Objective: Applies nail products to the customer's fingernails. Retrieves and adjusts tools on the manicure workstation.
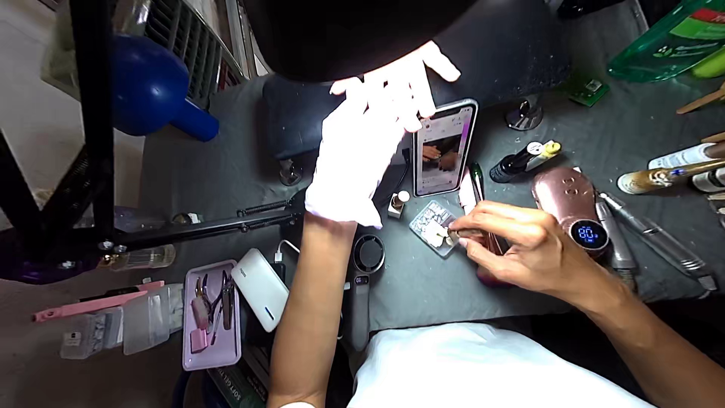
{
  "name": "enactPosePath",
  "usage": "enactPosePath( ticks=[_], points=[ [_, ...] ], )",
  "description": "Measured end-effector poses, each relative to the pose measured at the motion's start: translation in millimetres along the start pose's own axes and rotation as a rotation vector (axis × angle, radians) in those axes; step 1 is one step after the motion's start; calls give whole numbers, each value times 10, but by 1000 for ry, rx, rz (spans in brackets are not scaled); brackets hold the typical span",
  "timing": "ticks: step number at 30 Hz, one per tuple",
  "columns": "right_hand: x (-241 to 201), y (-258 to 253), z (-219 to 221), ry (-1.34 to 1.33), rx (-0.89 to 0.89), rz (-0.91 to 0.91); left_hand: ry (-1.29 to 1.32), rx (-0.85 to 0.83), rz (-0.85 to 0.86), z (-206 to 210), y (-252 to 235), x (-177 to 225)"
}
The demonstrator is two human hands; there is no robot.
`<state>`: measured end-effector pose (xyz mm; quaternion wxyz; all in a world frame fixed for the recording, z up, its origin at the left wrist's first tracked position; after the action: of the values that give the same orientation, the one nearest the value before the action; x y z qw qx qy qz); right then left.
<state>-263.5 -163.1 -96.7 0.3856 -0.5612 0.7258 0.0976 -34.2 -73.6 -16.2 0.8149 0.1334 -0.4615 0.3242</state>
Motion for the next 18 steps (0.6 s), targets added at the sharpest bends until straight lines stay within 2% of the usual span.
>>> enactPosePath(
  ticks=[3, 5, 8, 13, 18],
  points=[
    [20, 3, 35, -17, -7, 3, -298, -23, 59, -35, 315, 77],
    [40, 8, 63, -15, -13, -1, -332, -4, 73, -72, 421, 61],
    [39, 23, 68, -20, -6, -6, -181, 49, -13, -127, 544, -8],
    [58, 41, 77, -18, 6, 22, 13, 16, -215, -207, 499, -118],
    [-1, 22, 16, -8, 54, 31, 65, -108, -186, -215, 275, -181]
  ],
)
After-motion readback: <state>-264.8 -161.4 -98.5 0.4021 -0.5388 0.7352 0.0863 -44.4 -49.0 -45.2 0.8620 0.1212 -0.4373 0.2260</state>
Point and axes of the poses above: each hand's wrist, its own y-axis away from the middle knuckle, its own z-axis out of the palm, x = y × z, the point moved 3 cm from there along -y, towards the middle knuckle, and after that the axes turned 8 degrees about z, right-handed, at the moved point
